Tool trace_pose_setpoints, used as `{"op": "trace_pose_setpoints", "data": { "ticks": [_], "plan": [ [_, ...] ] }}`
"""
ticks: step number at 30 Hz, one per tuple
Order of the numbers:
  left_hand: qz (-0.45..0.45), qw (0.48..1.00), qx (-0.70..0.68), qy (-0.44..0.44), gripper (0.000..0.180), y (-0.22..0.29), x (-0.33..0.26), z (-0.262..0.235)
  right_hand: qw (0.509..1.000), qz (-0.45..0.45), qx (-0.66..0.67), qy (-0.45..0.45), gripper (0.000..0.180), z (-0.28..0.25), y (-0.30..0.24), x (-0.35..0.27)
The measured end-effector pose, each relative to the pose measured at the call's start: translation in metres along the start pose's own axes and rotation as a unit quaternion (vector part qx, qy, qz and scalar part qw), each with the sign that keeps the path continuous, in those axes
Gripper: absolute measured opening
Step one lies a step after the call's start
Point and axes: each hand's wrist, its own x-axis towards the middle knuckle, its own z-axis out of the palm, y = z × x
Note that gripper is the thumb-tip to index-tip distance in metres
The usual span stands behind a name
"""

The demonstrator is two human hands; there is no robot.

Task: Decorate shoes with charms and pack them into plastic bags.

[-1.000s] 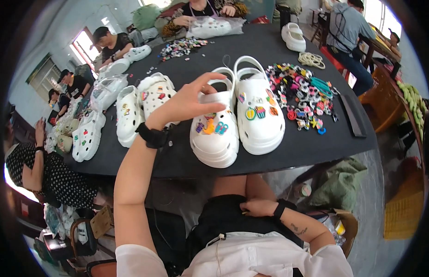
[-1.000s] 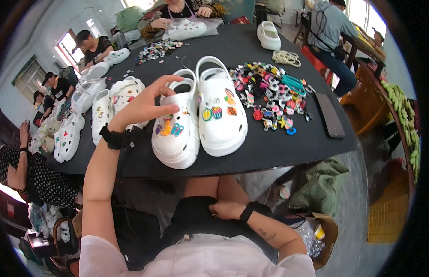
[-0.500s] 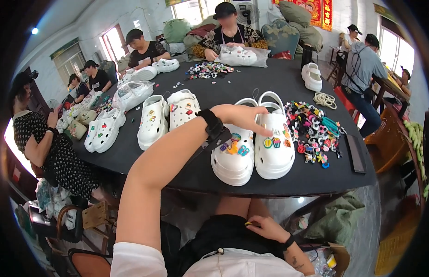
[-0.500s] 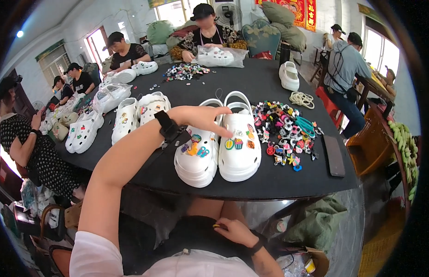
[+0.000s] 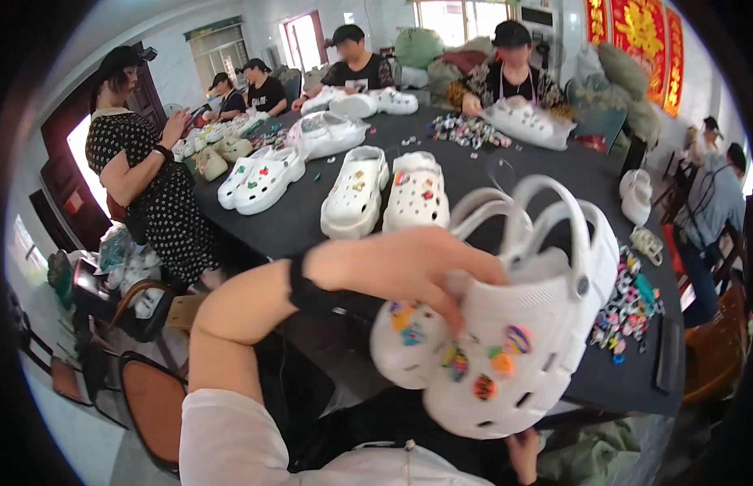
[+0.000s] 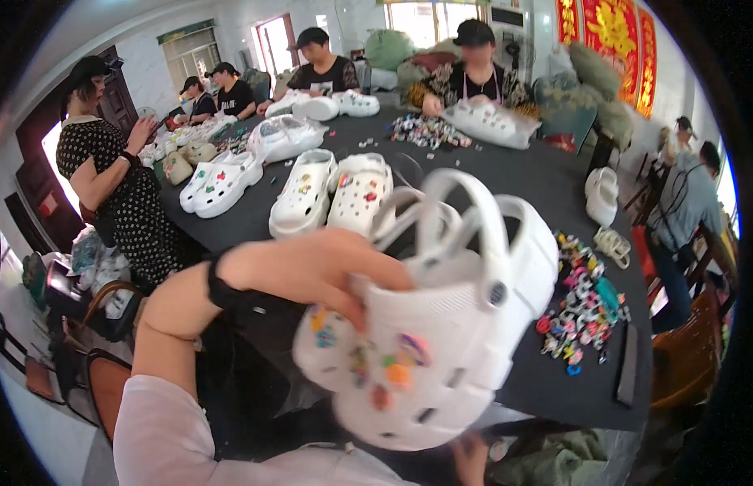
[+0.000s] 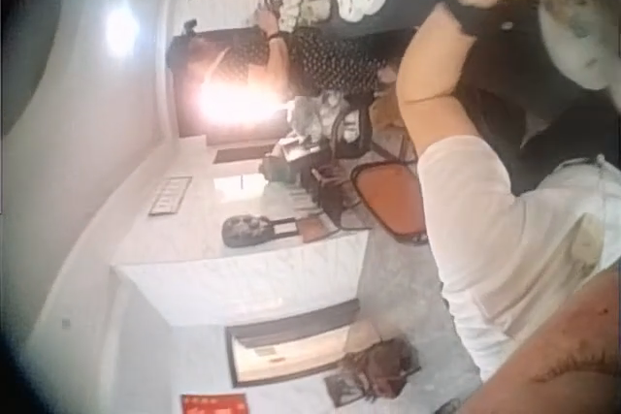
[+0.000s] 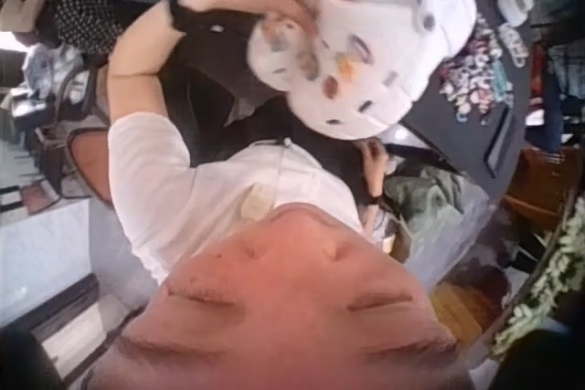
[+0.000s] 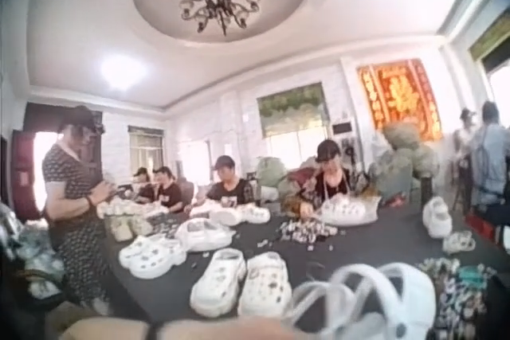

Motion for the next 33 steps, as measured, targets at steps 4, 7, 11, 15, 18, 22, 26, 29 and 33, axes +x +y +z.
{"op": "trace_pose_setpoints", "data": {
  "ticks": [4,7,11,15,18,22,26,29,33],
  "plan": [
    [-0.09,0.975,0.19,0.073,0.057,-0.019,-0.086,-0.044,0.997,0.074,0.001,-0.028,0.018,0.009,-0.003,0.019],
    [-0.218,0.947,0.207,0.111,0.055,-0.025,-0.128,-0.075,0.999,0.03,0.018,-0.036,0.018,0.017,0.011,0.029],
    [-0.324,0.881,0.32,0.127,0.055,-0.059,-0.176,-0.112,0.998,0.024,-0.012,-0.054,0.017,0.023,-0.006,0.04],
    [-0.383,0.824,0.403,0.113,0.056,-0.128,-0.212,-0.145,0.998,0.025,-0.004,-0.056,0.018,0.028,-0.007,0.04],
    [-0.388,0.794,0.451,0.125,0.057,-0.175,-0.238,-0.161,0.997,0.032,-0.024,-0.061,0.018,0.026,-0.019,0.037],
    [-0.371,0.802,0.447,0.138,0.056,-0.208,-0.23,-0.163,0.996,0.064,-0.037,-0.048,0.018,0.025,-0.008,0.03],
    [-0.337,0.827,0.437,0.108,0.053,-0.207,-0.199,-0.173,0.996,0.069,-0.03,-0.049,0.018,0.024,-0.015,0.028],
    [-0.273,0.864,0.396,0.147,0.054,-0.211,-0.195,-0.177,0.997,0.06,-0.026,-0.052,0.019,0.03,-0.019,0.031],
    [-0.406,0.813,0.388,0.153,0.058,-0.23,-0.2,-0.168,0.997,0.047,-0.015,-0.052,0.02,0.039,-0.029,0.038]
  ]
}}
